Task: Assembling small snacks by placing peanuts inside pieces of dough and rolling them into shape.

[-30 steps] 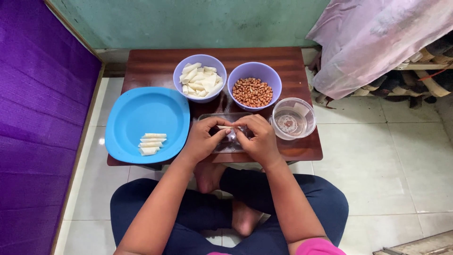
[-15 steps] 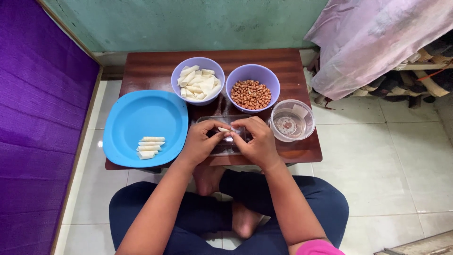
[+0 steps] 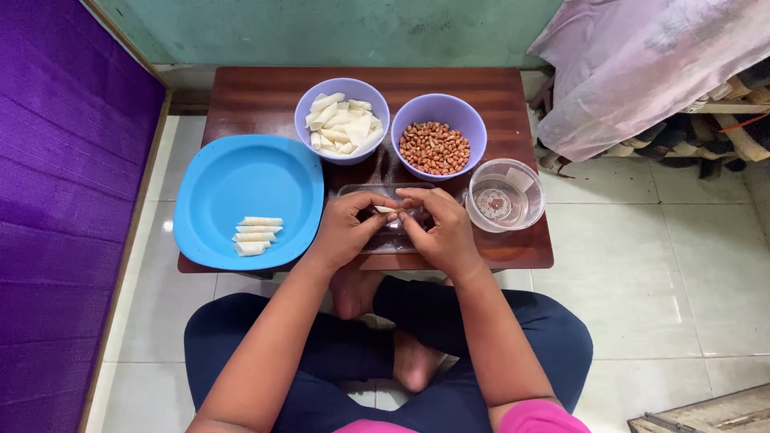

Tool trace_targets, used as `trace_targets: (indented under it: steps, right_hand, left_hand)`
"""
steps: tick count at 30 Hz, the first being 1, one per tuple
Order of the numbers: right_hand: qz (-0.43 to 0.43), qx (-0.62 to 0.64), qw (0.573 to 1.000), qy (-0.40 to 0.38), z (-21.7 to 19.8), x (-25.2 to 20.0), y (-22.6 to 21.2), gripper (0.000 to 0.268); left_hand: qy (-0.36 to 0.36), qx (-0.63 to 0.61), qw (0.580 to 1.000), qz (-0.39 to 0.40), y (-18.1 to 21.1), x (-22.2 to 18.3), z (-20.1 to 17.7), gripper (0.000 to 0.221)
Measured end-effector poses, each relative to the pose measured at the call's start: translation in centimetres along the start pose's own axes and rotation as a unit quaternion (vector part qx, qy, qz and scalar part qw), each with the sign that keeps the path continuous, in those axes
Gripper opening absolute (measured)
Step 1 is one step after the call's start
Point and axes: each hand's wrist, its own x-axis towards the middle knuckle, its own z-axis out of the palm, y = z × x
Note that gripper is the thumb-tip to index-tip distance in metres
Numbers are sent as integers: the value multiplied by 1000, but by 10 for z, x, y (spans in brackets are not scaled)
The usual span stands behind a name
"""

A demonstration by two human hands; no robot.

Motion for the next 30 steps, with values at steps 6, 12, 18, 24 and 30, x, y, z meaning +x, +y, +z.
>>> trace_targets:
  steps: [6,12,18,24,30]
  right_hand:
    - [-6,-2,1000,4,0,-1,2,31]
    - [-38,14,999,2,-1,5,-5,32]
    - [-22,13,1000,10,0,2,-3,26]
    - [-38,22,999,12,-1,4,-4,29]
    - [-37,24,999,7,-2,4,-7,31]
  left_hand:
    - [1,4,1000,-3,1,1,1,16]
    - [6,5,1000,-15,5,1,0,15]
    - [7,7,1000,-26,5,0,2,15]
    - [9,8,999,-30,6,-1,1,14]
    - [10,13,999,-34,2,-1,4,14]
